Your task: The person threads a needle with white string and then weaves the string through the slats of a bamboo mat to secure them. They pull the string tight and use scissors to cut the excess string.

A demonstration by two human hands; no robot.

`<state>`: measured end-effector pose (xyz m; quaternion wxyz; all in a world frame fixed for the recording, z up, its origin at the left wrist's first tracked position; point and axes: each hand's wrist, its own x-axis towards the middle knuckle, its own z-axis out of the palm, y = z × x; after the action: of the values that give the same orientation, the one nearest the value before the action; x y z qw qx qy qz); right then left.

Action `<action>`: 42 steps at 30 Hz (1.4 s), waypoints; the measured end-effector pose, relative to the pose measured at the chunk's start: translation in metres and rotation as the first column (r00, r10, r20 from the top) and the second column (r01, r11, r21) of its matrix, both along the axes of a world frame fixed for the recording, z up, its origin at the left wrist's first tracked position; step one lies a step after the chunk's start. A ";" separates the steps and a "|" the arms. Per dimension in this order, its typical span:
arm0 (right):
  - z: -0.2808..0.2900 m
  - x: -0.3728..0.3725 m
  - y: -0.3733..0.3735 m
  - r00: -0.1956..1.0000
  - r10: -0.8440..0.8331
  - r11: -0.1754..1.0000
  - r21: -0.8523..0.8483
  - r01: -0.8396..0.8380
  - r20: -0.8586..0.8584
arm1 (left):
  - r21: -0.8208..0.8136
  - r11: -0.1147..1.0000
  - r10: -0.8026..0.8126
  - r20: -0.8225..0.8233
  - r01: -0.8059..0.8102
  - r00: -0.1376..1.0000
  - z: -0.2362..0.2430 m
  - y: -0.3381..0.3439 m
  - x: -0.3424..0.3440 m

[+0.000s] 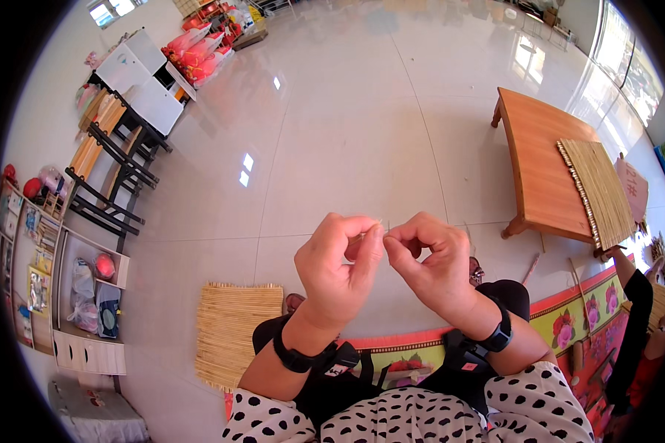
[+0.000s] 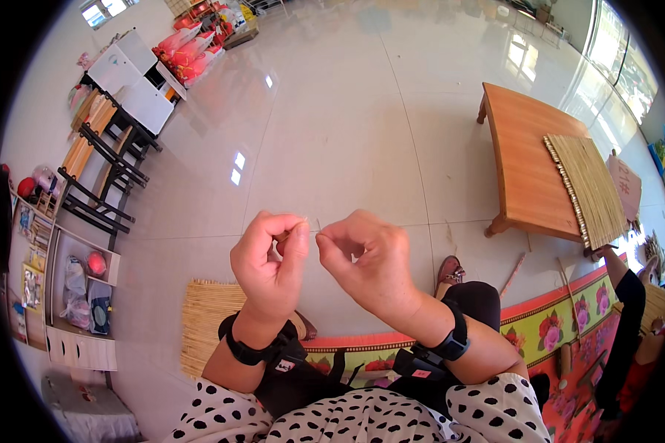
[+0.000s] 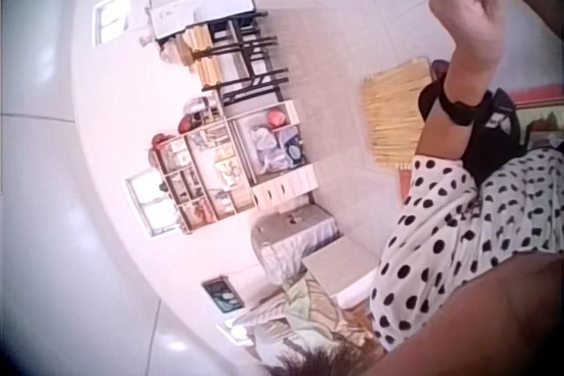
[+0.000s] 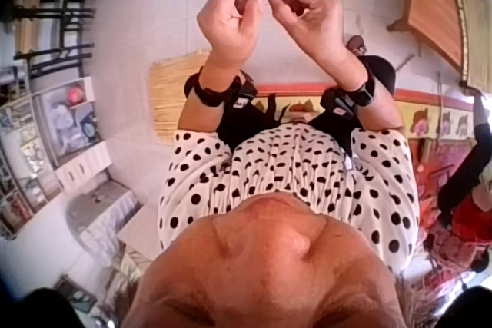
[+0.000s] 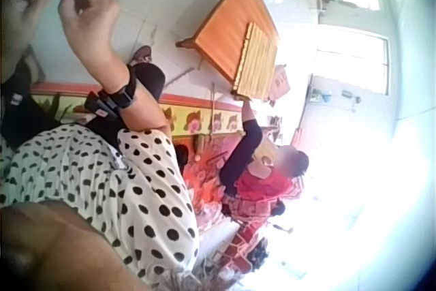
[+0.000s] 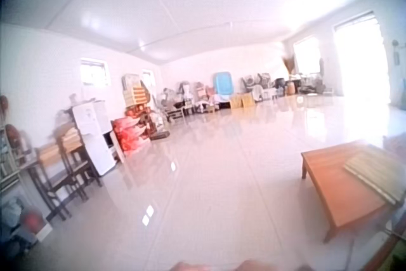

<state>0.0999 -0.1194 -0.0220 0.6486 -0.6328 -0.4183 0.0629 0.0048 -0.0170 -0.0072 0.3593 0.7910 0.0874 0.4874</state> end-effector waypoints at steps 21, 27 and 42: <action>0.004 -0.001 -0.001 0.990 -0.091 0.996 0.023 0.089 0.105 | 0.182 0.982 0.044 -0.002 -0.043 0.999 -0.001 -0.004 0.005; 0.004 -0.002 -0.001 0.991 -0.083 0.996 0.031 0.080 0.104 | 0.158 0.987 0.031 -0.020 -0.027 0.999 0.001 -0.003 0.004; 0.003 -0.003 0.000 0.989 -0.089 0.996 0.038 0.085 0.121 | 0.136 0.991 0.013 -0.038 -0.007 0.999 0.000 -0.002 0.002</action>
<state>0.0972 -0.1194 -0.0187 0.6342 -0.6425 -0.4300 -0.0113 0.0067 -0.0188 -0.0075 0.3004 0.8224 0.0649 0.4787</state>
